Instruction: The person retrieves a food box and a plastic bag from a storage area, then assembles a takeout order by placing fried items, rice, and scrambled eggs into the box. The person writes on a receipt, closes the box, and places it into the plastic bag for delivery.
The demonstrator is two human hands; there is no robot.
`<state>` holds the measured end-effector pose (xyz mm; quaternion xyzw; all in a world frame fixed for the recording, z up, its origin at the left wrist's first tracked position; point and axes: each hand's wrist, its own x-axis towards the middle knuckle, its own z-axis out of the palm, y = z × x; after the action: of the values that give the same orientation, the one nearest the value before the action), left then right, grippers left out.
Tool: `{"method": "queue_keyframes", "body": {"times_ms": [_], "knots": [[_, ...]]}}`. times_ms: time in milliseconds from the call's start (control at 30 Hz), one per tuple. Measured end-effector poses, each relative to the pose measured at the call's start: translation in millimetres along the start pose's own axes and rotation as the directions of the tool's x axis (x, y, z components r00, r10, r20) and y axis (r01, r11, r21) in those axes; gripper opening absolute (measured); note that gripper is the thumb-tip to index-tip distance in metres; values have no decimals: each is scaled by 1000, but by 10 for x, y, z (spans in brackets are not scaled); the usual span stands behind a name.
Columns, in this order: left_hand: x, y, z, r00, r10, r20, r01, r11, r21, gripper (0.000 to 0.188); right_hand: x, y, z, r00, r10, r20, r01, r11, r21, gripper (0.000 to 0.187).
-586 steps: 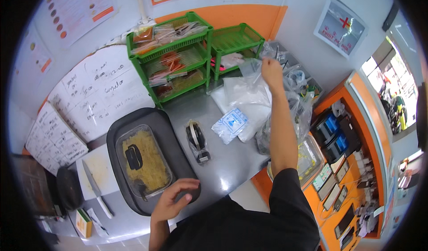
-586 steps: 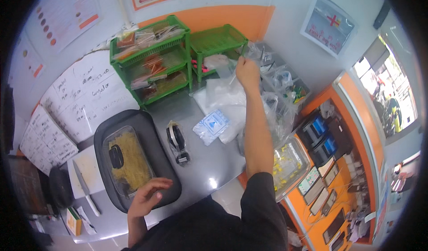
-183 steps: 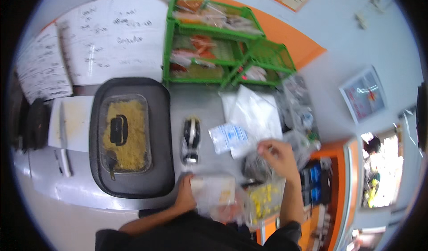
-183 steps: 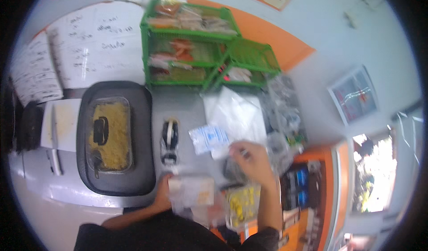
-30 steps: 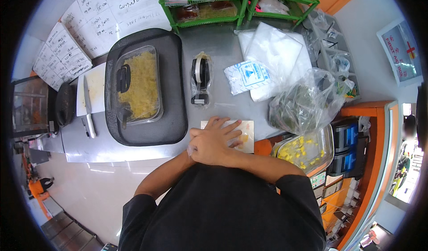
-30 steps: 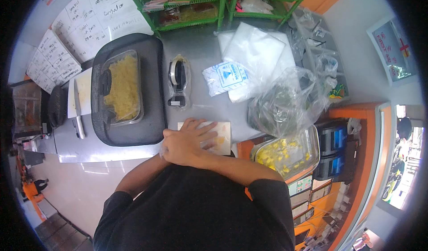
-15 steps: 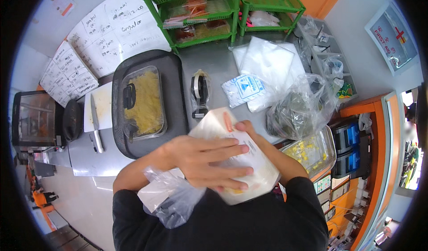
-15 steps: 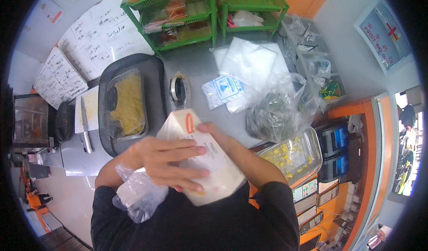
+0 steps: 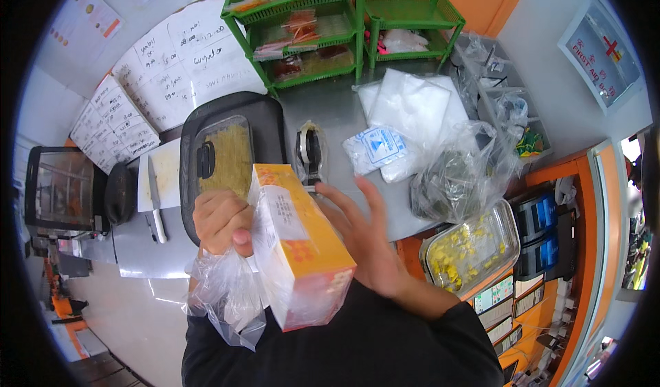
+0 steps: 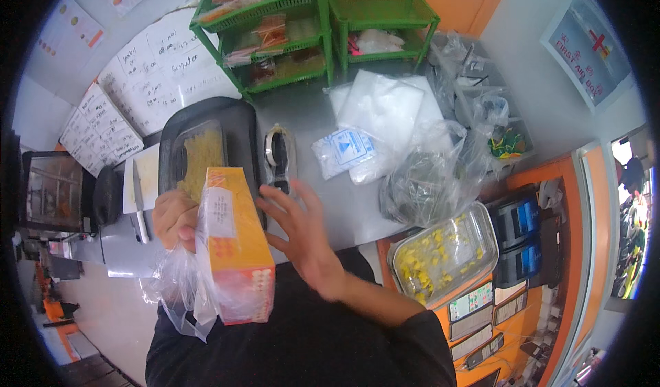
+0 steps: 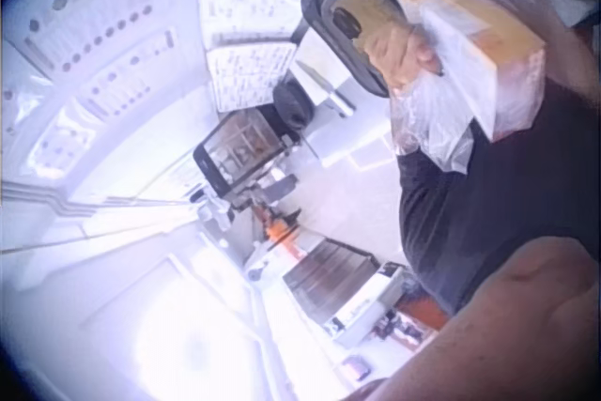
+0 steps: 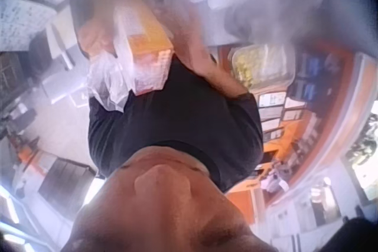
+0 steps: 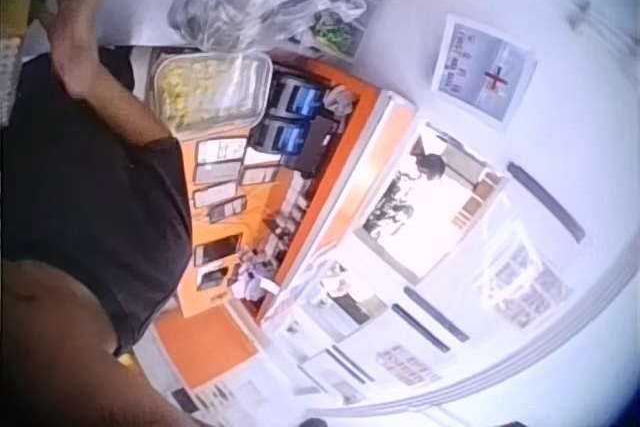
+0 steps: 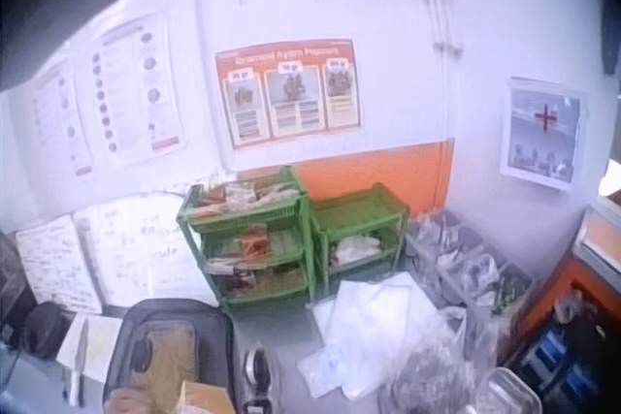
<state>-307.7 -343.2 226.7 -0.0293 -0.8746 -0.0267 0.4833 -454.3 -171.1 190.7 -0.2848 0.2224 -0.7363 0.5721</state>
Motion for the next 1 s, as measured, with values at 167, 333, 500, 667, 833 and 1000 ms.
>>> {"method": "queue_keyframes", "body": {"times_ms": [167,333,500,667,833,1000], "knots": [[119,67,-116,916,236,325,-220,972,-88,34,360,296,-476,705,660,258,-706,623,337,98],[-36,67,-231,900,32,435,-115,979,167,39,237,-84,-453,967,-100,233,204,852,-481,101],[-583,185,-58,871,-408,272,464,867,-185,47,-86,179,-363,986,163,17,-161,941,297,83],[-853,283,414,927,-220,305,339,840,-424,40,-54,600,-985,680,733,1,-576,533,620,66],[-793,358,533,718,-293,632,447,889,-96,31,-138,484,-1399,940,342,-5,-341,935,-99,71],[-1315,567,890,516,-568,641,535,798,278,20,-238,281,-1725,980,185,65,-65,618,-784,52]]}}
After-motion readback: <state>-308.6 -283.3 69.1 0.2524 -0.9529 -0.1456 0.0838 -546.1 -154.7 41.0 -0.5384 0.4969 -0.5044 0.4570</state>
